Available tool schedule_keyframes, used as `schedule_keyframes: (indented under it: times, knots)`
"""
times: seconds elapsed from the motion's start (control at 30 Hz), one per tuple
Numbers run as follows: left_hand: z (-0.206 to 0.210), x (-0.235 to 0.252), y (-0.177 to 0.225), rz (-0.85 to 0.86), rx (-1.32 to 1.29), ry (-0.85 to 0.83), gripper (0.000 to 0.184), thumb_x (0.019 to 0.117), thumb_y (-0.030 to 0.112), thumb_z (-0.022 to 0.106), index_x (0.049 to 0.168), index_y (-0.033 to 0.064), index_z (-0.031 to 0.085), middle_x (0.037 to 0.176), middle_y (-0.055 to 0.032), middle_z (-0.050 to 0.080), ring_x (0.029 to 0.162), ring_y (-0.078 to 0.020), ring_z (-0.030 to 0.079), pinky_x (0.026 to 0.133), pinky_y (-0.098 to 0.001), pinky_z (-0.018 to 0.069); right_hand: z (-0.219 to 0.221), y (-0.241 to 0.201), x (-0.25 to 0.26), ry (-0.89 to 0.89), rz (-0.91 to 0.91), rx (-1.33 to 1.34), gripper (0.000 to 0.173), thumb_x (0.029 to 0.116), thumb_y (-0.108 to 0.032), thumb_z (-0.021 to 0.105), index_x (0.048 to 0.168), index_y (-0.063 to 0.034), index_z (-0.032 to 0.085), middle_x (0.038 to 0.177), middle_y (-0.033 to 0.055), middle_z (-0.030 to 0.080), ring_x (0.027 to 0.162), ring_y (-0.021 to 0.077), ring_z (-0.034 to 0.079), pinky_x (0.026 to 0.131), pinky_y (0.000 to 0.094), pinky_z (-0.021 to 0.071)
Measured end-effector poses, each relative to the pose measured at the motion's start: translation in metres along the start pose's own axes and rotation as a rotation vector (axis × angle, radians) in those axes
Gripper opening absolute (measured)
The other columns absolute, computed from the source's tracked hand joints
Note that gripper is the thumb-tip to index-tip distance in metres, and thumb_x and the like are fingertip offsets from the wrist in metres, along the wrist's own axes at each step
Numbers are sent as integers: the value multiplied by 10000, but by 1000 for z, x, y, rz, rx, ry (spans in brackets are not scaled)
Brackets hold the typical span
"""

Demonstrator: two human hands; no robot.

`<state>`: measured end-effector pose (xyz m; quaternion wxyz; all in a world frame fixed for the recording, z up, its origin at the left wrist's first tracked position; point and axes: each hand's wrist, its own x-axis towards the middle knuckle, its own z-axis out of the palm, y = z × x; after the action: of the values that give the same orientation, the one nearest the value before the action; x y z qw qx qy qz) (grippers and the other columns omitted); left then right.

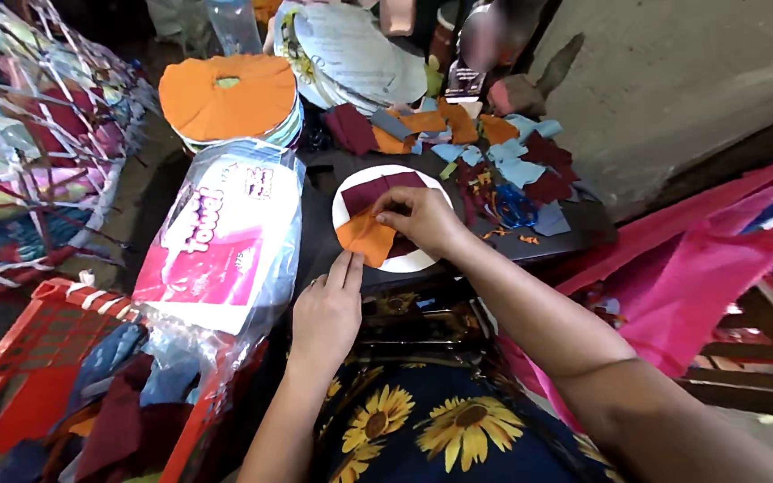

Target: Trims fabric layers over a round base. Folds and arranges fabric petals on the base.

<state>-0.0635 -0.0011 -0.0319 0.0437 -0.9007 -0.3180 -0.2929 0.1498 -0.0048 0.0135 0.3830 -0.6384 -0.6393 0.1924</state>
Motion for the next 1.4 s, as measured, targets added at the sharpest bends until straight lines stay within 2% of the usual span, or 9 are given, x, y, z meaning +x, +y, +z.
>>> schedule_keyframes:
  times: [0.1, 0.27, 0.43, 0.7, 0.83, 1.03, 1.2, 1.33, 1.4]
  knots:
    - [0, 0, 1, 9, 31, 3, 332, 884, -31, 597, 1160, 50, 764, 1186, -127, 738, 782, -302, 746, 610, -411, 583, 2, 0, 0, -16, 5, 13, 122, 983, -98, 661, 1069, -38, 724, 975, 86, 729, 864, 145, 698, 801, 347, 578]
    - [1, -2, 1, 1, 24, 24, 321, 899, -25, 586, 1151, 53, 768, 1167, -130, 740, 770, -302, 738, 604, -406, 577, 5, 0, -1, 38, -51, -146, 200, 950, -88, 694, 1127, 4, 710, 1060, 171, 715, 954, 274, 699, 873, 438, 565]
    - [-6, -4, 2, -207, -187, 1, 353, 918, -12, 556, 1226, 27, 725, 1195, -167, 715, 857, -305, 736, 674, -454, 584, 2, -3, -5, 52, -34, -278, 296, 959, -117, 697, 1221, 16, 672, 1184, 214, 665, 952, 328, 677, 828, 481, 562]
    - [-10, 3, 3, -269, -214, -48, 396, 921, -30, 552, 1282, 43, 697, 1249, -170, 694, 884, -321, 733, 662, -482, 580, 12, 2, -29, 143, -246, -258, 137, 962, -84, 657, 1031, -17, 754, 1053, 164, 713, 952, 293, 692, 830, 446, 570]
    - [-10, 9, 6, -254, -142, -115, 465, 912, -40, 575, 1340, 108, 680, 1281, -165, 674, 821, -327, 724, 612, -477, 567, 14, 4, -28, 159, -285, -353, 165, 975, -112, 643, 1043, -23, 764, 1053, 166, 717, 992, 346, 672, 851, 472, 551]
    - [-11, 15, 11, -267, -46, -176, 408, 919, 0, 599, 1293, 117, 715, 1299, -160, 653, 734, -301, 707, 572, -452, 564, 18, 7, -26, 80, -237, -458, 197, 965, -150, 683, 1097, -23, 754, 1089, 172, 700, 1038, 376, 654, 879, 526, 546]
    - [-19, 19, 10, -316, -128, -210, 343, 1004, 78, 529, 1306, 83, 692, 1290, -192, 658, 855, -349, 726, 683, -496, 582, 16, 5, -31, 100, -253, -414, 225, 950, -171, 710, 1121, -30, 747, 1090, 166, 698, 1047, 358, 661, 882, 515, 551]
    - [-26, 14, 5, -397, -280, -68, 341, 1029, 110, 512, 1320, -27, 628, 1148, -247, 686, 897, -357, 714, 764, -497, 585, 11, 14, -60, 197, -376, -407, 201, 976, -179, 640, 1066, -34, 746, 1048, 138, 711, 1000, 311, 679, 858, 459, 565]
    - [-33, 10, 3, -419, -360, -59, 341, 1020, 82, 496, 1307, -58, 616, 1063, -216, 696, 908, -304, 693, 790, -444, 570, 11, 22, -79, 212, -418, -430, 235, 1010, -202, 586, 1066, -46, 752, 1050, 130, 718, 993, 302, 685, 841, 442, 564]
